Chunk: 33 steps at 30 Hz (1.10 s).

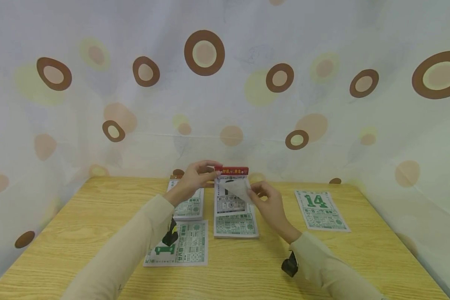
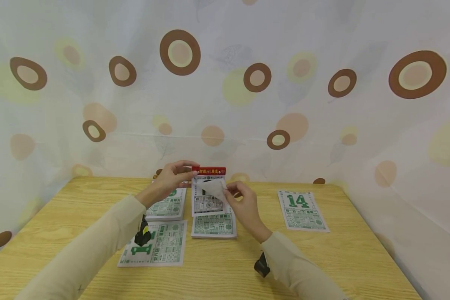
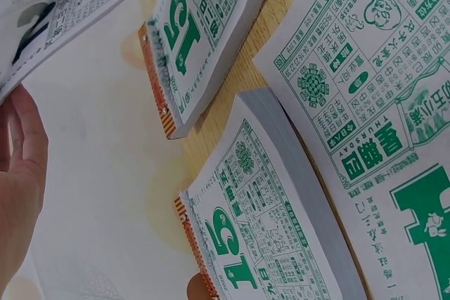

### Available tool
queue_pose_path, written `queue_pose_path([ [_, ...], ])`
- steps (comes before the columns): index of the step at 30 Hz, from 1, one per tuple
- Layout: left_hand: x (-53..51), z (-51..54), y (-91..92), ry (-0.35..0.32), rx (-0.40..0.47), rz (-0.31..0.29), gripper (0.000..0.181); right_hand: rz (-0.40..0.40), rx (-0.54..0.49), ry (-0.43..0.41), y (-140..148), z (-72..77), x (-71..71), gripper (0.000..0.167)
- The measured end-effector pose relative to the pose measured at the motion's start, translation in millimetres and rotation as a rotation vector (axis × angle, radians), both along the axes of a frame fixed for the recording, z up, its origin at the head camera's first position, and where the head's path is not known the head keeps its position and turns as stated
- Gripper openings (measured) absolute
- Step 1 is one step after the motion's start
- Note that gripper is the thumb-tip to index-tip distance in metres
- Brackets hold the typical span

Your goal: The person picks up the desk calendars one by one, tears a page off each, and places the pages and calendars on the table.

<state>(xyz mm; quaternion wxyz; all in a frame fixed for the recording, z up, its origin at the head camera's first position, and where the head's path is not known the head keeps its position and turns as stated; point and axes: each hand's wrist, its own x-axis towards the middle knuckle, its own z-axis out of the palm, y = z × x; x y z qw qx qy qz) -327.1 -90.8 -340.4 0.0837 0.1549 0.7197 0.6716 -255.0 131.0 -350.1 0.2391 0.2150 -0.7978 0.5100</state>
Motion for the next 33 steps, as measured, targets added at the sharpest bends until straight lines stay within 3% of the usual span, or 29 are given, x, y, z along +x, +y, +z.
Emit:
queue_pose_path([
  [11, 0.5, -0.8, -1.5, 0.001, 0.013, 0.008, 0.031, -0.072, -0.045, -0.032, 3.2, -0.8, -3.3, 0.007],
  [33, -0.2, -0.2, -3.4, -0.017, -0.007, 0.001, 0.034, -0.039, -0.080, -0.146, 6.2, 0.8, -3.5, 0.007],
])
